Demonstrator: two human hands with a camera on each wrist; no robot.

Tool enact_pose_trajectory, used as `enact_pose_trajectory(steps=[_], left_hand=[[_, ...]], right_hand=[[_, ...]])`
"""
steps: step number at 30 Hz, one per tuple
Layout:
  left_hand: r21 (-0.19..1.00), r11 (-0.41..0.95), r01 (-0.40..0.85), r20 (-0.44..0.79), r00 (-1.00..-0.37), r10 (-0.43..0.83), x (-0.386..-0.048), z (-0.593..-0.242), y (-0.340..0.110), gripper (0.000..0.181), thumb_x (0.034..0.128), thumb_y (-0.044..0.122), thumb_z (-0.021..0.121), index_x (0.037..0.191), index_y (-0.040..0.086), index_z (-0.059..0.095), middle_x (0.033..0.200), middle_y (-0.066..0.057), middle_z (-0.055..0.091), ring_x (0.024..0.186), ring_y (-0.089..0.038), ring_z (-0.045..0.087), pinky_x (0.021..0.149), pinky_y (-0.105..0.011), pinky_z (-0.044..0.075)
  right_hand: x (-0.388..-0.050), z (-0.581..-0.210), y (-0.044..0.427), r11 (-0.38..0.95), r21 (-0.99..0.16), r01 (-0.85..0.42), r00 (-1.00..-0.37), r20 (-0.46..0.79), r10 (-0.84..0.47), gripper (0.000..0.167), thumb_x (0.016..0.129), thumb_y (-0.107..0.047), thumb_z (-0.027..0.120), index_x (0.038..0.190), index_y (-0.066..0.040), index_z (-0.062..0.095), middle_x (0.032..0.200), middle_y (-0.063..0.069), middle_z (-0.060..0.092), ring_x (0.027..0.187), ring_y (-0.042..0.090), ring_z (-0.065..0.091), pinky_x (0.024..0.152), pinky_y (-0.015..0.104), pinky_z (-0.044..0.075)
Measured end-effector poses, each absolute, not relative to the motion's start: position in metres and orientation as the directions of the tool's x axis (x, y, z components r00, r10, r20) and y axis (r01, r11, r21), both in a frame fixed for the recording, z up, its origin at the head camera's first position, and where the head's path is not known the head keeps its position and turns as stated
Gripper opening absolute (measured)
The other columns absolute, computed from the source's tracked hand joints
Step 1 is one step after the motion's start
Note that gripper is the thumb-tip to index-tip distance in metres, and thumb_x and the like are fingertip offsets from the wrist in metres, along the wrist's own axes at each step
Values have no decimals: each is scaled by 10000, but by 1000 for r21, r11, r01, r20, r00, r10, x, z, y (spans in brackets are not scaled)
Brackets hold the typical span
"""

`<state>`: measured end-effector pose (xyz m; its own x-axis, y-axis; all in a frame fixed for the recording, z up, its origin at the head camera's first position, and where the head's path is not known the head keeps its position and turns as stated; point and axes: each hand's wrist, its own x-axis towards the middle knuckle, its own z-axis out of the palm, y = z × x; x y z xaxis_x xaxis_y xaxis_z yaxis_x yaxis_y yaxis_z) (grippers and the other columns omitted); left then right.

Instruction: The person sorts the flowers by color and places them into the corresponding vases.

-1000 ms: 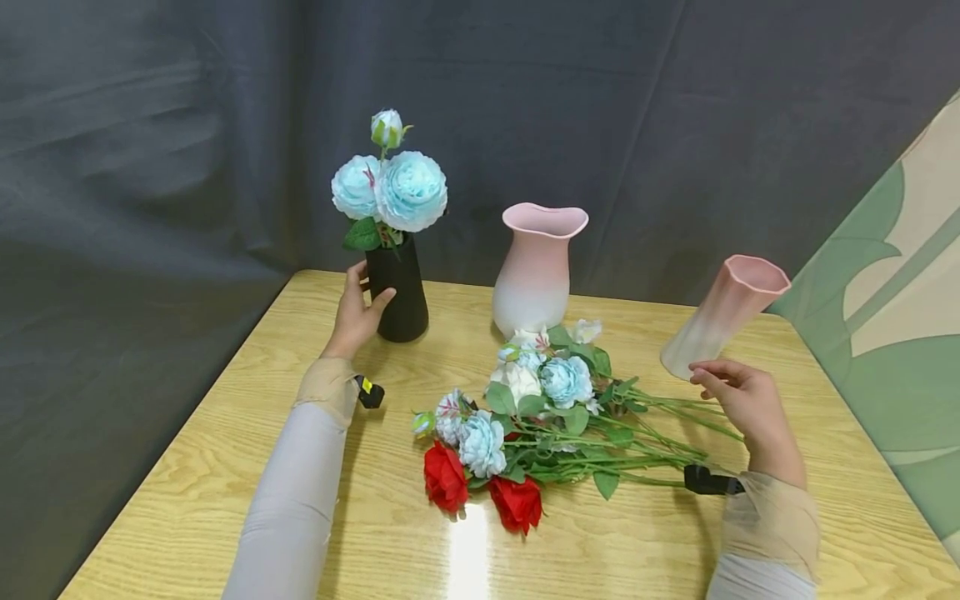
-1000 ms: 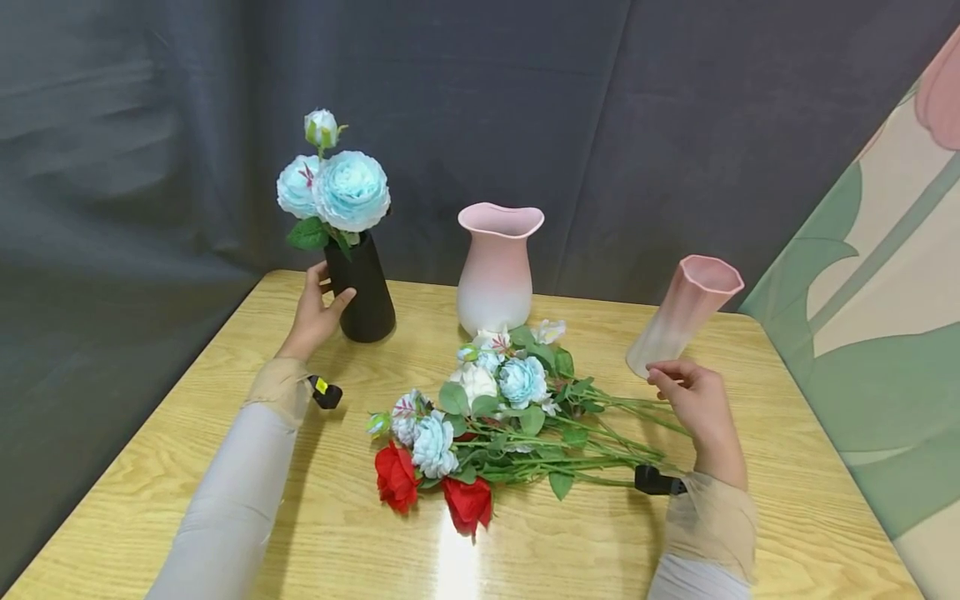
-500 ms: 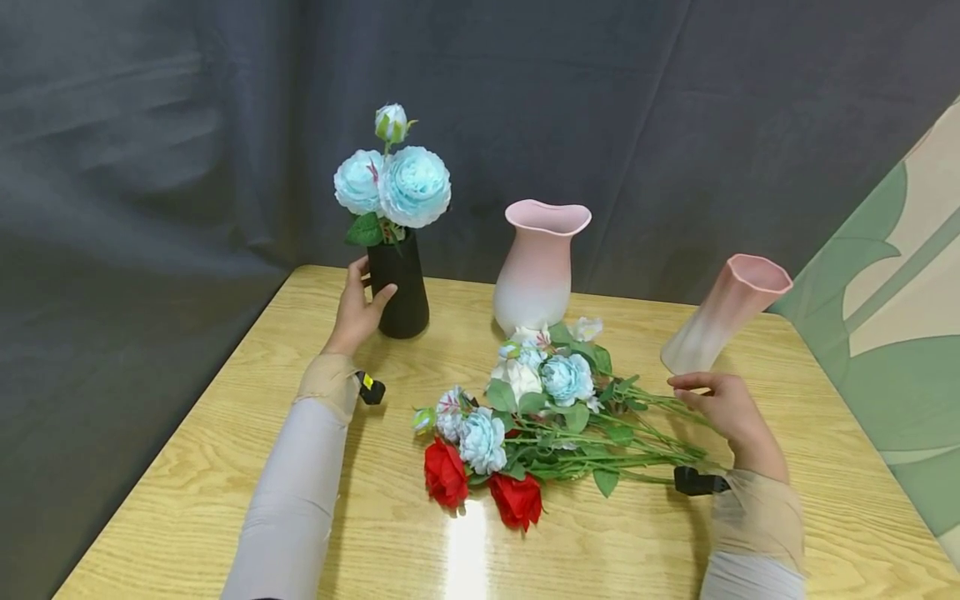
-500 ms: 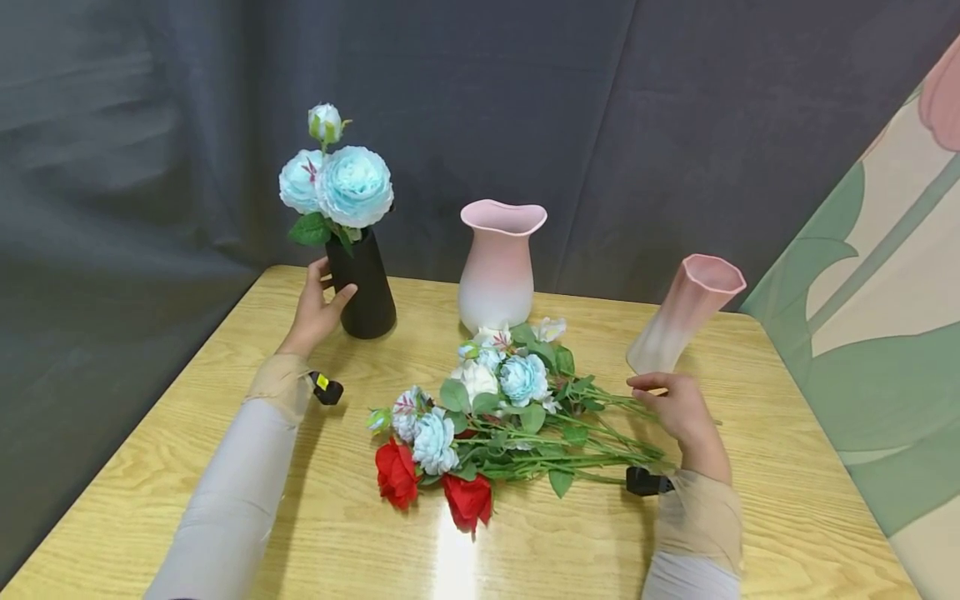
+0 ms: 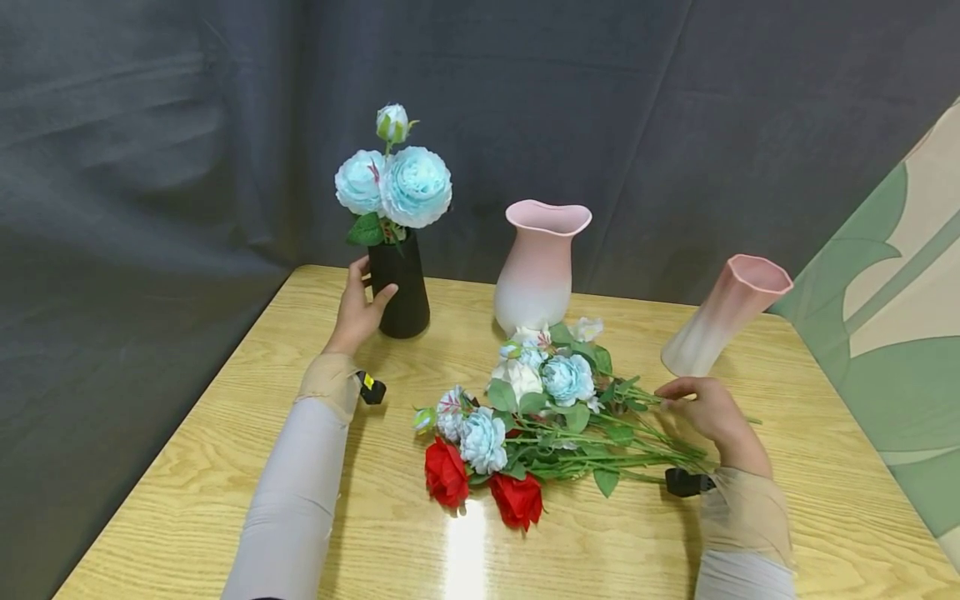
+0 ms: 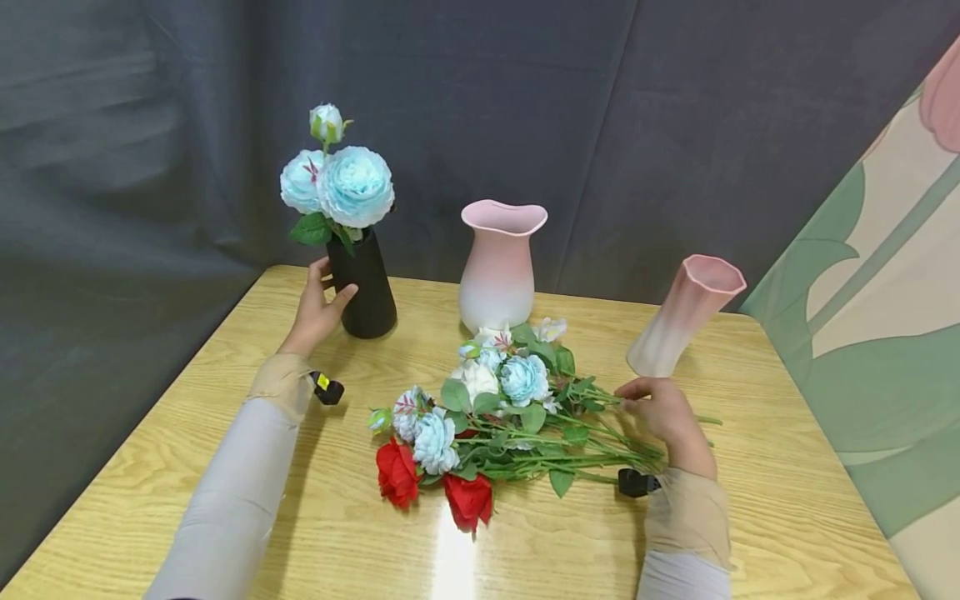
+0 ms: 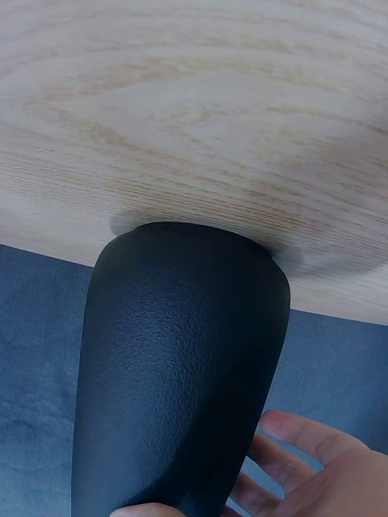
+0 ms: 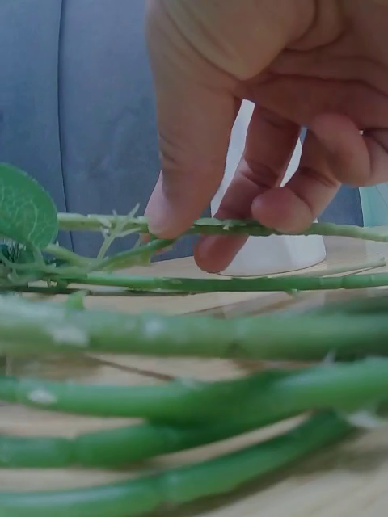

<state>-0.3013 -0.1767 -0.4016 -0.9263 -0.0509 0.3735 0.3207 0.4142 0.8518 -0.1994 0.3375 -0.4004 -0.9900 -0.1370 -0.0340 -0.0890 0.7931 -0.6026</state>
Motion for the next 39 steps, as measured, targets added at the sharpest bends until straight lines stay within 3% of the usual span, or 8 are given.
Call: enact_pose_trajectory(steps=[4,9,17,23,30,39], left_hand=[[848,419,324,377,-925,-47,-301,-402,-176,648,1007,250,561,1504,2,229,1498,-260,332,1408,-392,356,1183,-532,302],[843,429,325,377,-925,-40,-301,-404,-175,672,1003,258,568,1508,-9,216,1508,-261,323,1417,-389,346,1187,-530,294],[846,427,320,373,-927,-44,-299,-405,-175,653,1008,252,557,1510,3,223,1511,-254,325,1425,-377,345,1190,-502,302],[841,435,320,379,-924,-52,-299,-405,-177,673,994,282,560,1506,0,224,1512,-254,327,1427,-375,343,1191,-487,304],[843,435,315,373,-926,-52,-300,-401,-176,682,994,263,570,1510,-5,211,1518,-260,312,1437,-380,326,1193,-512,292],[847,434,307,366,-929,-58,-300,-401,-175,683,988,261,573,1505,-10,219,1510,-253,322,1439,-365,328,1204,-461,292]], right_hand=[[-198,-401,335,814,-569,-115,-989,-10,-147,143,898,-10,672,1009,70,711,956,234,682,930,374,608,730,363,465],[-197,-402,335,818,-563,-119,-990,6,-140,121,899,-18,681,981,65,713,923,220,680,885,333,606,706,358,456],[-195,-403,337,828,-553,-95,-995,17,-103,136,913,-51,677,995,47,721,954,227,685,881,323,611,686,342,458],[-196,-401,336,814,-577,-71,-997,13,-78,168,925,-65,673,1023,66,711,1008,274,676,776,211,578,629,315,458],[-195,-399,335,826,-557,-84,-996,68,-55,151,939,-68,655,1010,44,727,1077,285,676,761,201,552,629,305,446],[-193,-398,337,814,-571,-109,-989,143,-32,134,932,-53,669,998,39,741,1071,280,688,692,121,517,564,253,433]])
